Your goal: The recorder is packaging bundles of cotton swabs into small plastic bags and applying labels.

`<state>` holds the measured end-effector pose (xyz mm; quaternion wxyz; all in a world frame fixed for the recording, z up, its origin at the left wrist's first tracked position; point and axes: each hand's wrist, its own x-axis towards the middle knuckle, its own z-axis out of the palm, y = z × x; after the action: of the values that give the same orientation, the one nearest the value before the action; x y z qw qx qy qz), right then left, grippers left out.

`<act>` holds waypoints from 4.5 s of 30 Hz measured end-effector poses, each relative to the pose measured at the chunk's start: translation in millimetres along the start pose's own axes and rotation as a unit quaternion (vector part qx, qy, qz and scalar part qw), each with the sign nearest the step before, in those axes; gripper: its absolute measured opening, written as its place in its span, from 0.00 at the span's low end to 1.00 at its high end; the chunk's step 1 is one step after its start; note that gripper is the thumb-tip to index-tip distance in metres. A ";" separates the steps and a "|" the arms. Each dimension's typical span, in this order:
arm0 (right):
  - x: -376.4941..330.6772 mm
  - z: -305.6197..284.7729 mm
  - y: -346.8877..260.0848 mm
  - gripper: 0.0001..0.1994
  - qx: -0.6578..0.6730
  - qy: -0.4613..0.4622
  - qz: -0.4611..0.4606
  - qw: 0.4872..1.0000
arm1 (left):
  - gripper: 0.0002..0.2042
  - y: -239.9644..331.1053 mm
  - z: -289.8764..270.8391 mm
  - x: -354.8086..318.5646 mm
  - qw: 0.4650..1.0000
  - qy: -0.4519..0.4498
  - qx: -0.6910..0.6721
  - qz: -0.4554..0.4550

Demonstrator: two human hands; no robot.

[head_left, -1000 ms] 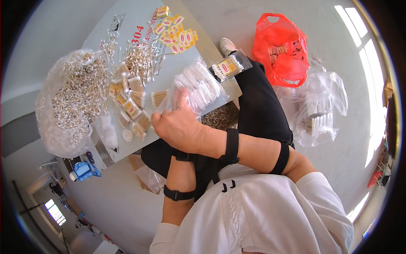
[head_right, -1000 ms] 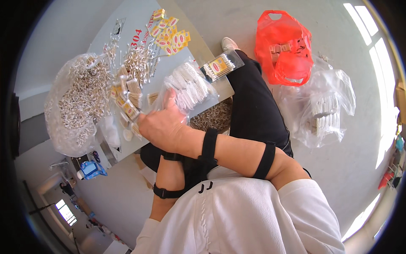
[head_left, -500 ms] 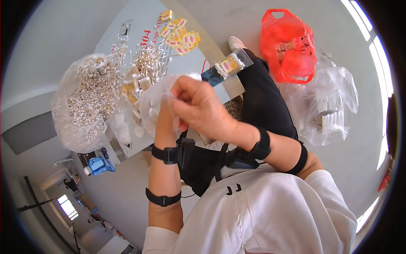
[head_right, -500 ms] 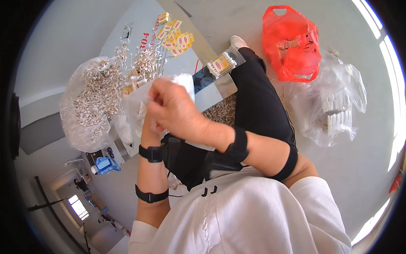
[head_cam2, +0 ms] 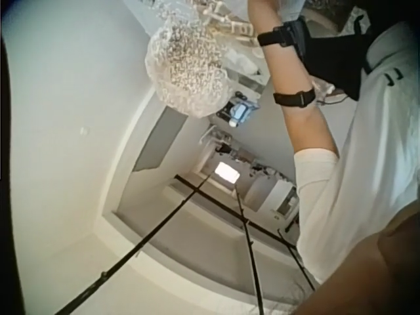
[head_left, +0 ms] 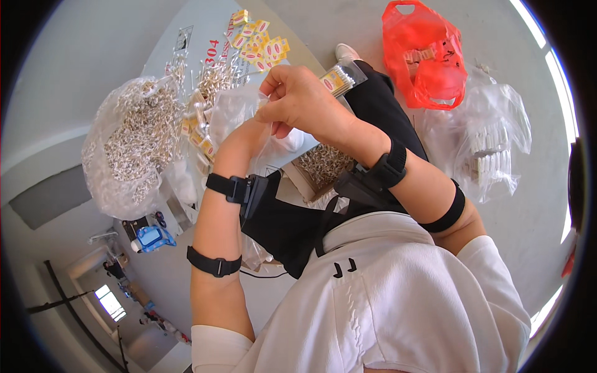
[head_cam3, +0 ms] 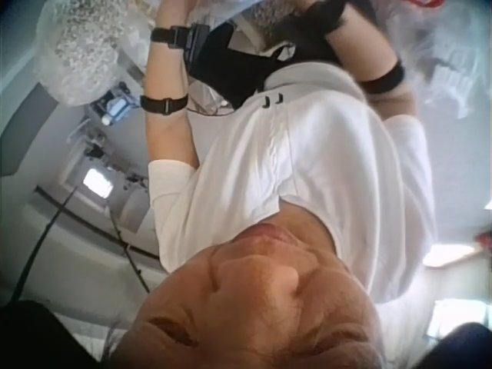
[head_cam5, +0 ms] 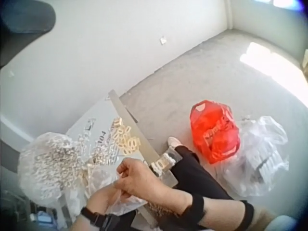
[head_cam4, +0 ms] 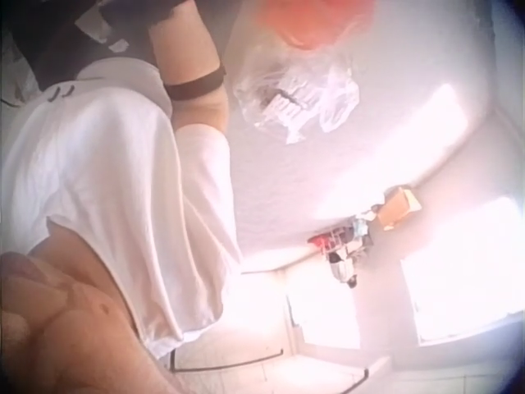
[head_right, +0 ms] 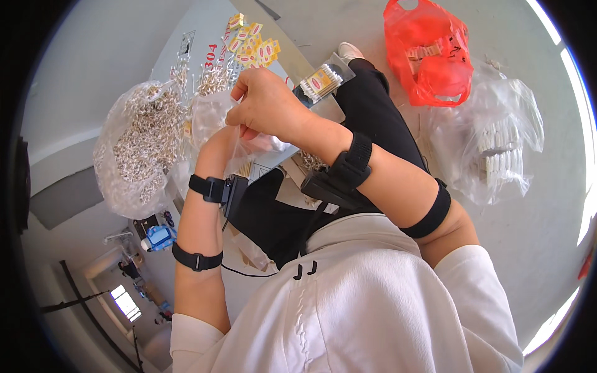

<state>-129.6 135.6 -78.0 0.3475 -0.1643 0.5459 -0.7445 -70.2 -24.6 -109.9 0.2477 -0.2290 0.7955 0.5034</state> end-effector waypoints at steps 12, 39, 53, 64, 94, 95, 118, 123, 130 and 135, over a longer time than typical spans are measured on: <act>9.7 -6.7 3.4 0.10 0.083 -0.016 0.047 0.995 | 0.06 -9.4 5.2 -9.9 0.992 -0.014 0.110 0.066; 29.7 -8.2 -7.7 0.08 -0.211 -0.024 -0.075 0.974 | 0.09 -7.0 -12.0 -2.1 0.932 -0.125 0.326 0.095; 37.0 -4.9 -12.9 0.11 -0.462 0.037 -0.174 0.869 | 0.12 48.7 -33.4 -43.6 0.954 -0.072 0.275 0.096; 43.4 6.0 -47.6 0.07 -0.595 0.074 -0.252 0.759 | 0.06 42.7 -35.1 -120.8 0.848 0.169 0.404 0.298; 82.7 63.9 6.8 0.06 -0.658 -0.470 -0.028 0.588 | 0.04 -32.4 -32.8 -108.2 0.825 0.301 0.100 0.467; 83.0 63.5 6.9 0.06 -0.658 -0.461 -0.026 0.595 | 0.04 -32.6 -31.5 -105.8 0.828 0.289 0.062 0.477; 21.2 9.5 -34.5 0.13 -0.648 0.095 -0.235 0.718 | 0.06 -20.1 -28.0 -128.3 0.825 0.380 0.205 0.364; 25.8 14.8 -42.6 0.07 -0.544 0.091 -0.205 0.809 | 0.05 -8.1 -24.2 -146.9 0.863 0.325 0.120 0.368; 26.6 15.5 -38.6 0.11 -0.499 0.006 -0.251 0.829 | 0.05 54.2 -33.3 -153.8 0.900 0.191 0.120 0.372; -30.8 22.9 -70.0 0.17 -0.559 -0.086 -0.193 0.802 | 0.12 73.7 -41.4 -104.7 0.870 -0.005 0.366 0.331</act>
<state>-117.3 152.4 -0.9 0.0902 -0.4952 0.7925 -0.3443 -41.3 -21.8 21.5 0.1367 0.1568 0.9508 0.2296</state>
